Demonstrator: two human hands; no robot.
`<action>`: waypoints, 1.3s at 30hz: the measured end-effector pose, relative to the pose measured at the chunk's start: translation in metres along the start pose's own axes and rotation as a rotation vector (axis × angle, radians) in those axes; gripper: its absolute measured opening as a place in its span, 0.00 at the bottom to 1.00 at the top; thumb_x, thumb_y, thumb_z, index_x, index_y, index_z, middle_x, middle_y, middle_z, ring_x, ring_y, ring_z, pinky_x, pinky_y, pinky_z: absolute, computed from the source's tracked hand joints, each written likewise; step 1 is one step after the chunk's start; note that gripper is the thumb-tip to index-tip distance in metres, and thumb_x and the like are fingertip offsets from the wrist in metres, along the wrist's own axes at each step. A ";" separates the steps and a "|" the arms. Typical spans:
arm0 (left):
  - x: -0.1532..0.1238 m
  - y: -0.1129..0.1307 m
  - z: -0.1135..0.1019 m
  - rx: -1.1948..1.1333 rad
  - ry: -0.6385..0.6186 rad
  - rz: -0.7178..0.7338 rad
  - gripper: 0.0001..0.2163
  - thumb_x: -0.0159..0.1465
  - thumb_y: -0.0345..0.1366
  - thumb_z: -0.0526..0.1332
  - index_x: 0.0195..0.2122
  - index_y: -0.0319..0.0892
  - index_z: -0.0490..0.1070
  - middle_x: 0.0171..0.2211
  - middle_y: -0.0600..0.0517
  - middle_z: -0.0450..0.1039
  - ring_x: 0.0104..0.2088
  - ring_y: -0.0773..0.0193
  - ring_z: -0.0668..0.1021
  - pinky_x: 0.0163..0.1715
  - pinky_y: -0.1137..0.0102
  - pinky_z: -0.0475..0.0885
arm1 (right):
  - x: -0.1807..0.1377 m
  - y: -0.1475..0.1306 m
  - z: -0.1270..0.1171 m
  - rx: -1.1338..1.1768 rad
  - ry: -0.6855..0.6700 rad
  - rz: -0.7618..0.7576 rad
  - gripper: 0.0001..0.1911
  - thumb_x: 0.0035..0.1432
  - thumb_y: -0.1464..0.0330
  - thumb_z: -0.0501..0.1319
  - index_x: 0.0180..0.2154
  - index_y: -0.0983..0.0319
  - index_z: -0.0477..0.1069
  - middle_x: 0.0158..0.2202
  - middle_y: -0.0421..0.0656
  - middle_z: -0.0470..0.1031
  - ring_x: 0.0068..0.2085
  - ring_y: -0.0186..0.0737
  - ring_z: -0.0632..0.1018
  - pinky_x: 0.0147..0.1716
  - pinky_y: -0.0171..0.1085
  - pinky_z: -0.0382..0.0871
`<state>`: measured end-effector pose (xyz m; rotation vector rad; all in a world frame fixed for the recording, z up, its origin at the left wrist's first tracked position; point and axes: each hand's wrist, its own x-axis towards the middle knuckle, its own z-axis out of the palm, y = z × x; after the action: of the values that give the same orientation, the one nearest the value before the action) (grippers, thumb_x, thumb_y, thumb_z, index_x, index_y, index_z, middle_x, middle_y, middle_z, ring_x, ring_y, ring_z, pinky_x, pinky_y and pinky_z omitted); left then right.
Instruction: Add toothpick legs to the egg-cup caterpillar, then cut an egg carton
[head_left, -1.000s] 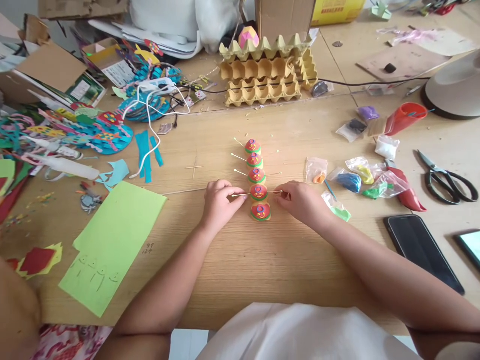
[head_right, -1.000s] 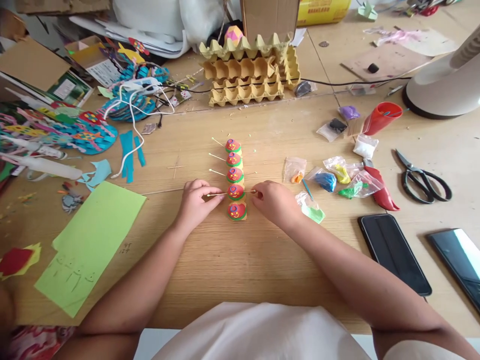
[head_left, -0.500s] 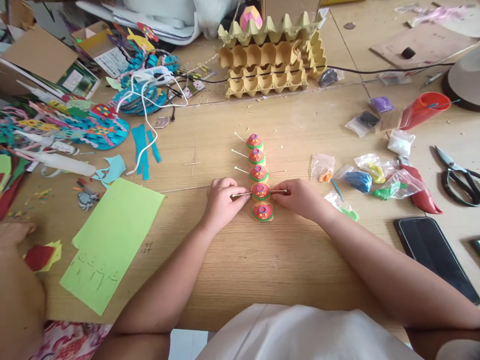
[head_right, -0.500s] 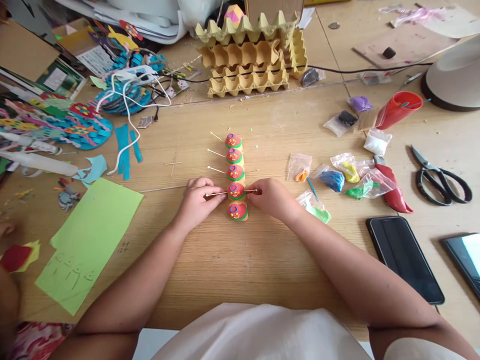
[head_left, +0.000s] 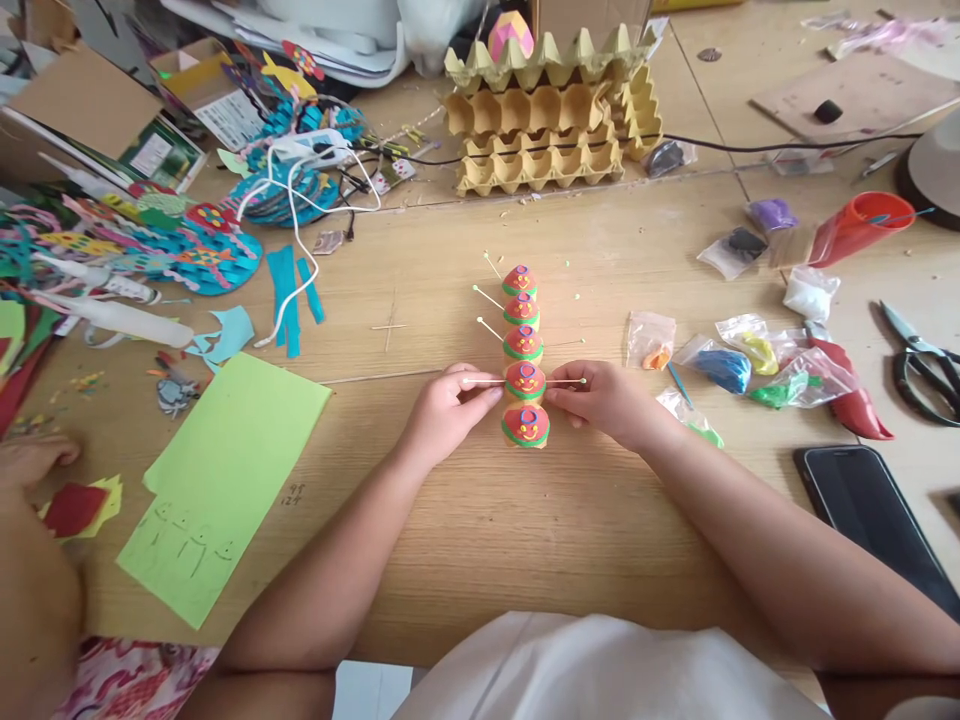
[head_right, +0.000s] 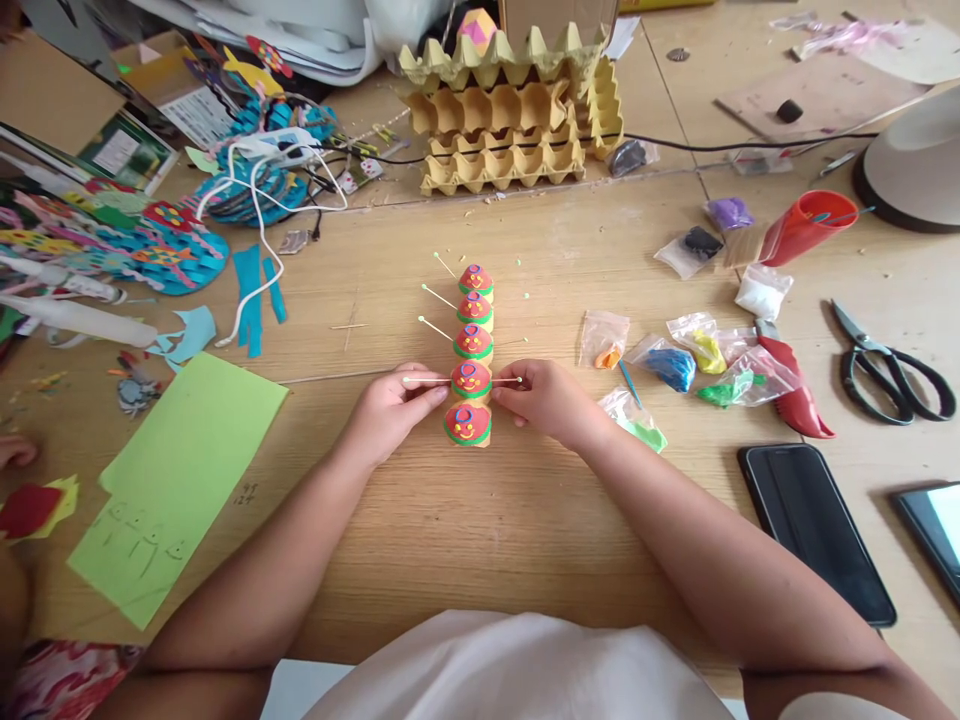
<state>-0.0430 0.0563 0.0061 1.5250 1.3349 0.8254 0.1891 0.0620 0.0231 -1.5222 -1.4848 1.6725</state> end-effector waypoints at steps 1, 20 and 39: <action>-0.001 0.002 0.001 -0.077 -0.005 -0.057 0.09 0.62 0.40 0.67 0.40 0.43 0.81 0.39 0.50 0.77 0.39 0.64 0.76 0.39 0.70 0.70 | 0.001 0.001 0.000 0.026 -0.008 0.002 0.10 0.56 0.61 0.64 0.37 0.60 0.76 0.18 0.33 0.67 0.21 0.30 0.66 0.23 0.31 0.55; -0.001 0.016 0.011 -1.050 -0.089 -0.704 0.11 0.58 0.29 0.70 0.27 0.37 0.66 0.22 0.60 0.60 0.15 0.81 0.60 0.10 0.84 0.51 | -0.002 0.005 0.004 0.240 -0.091 0.009 0.16 0.52 0.56 0.68 0.34 0.60 0.70 0.18 0.32 0.66 0.20 0.27 0.62 0.20 0.31 0.48; -0.003 0.019 0.013 -1.127 -0.135 -0.708 0.12 0.62 0.29 0.68 0.28 0.38 0.64 0.22 0.61 0.57 0.15 0.81 0.60 0.09 0.85 0.52 | -0.002 0.008 0.004 0.231 -0.091 -0.004 0.14 0.55 0.57 0.67 0.35 0.60 0.69 0.17 0.32 0.66 0.20 0.28 0.63 0.20 0.31 0.49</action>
<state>-0.0249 0.0513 0.0195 0.1897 0.9017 0.7574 0.1885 0.0555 0.0164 -1.3358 -1.2848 1.8612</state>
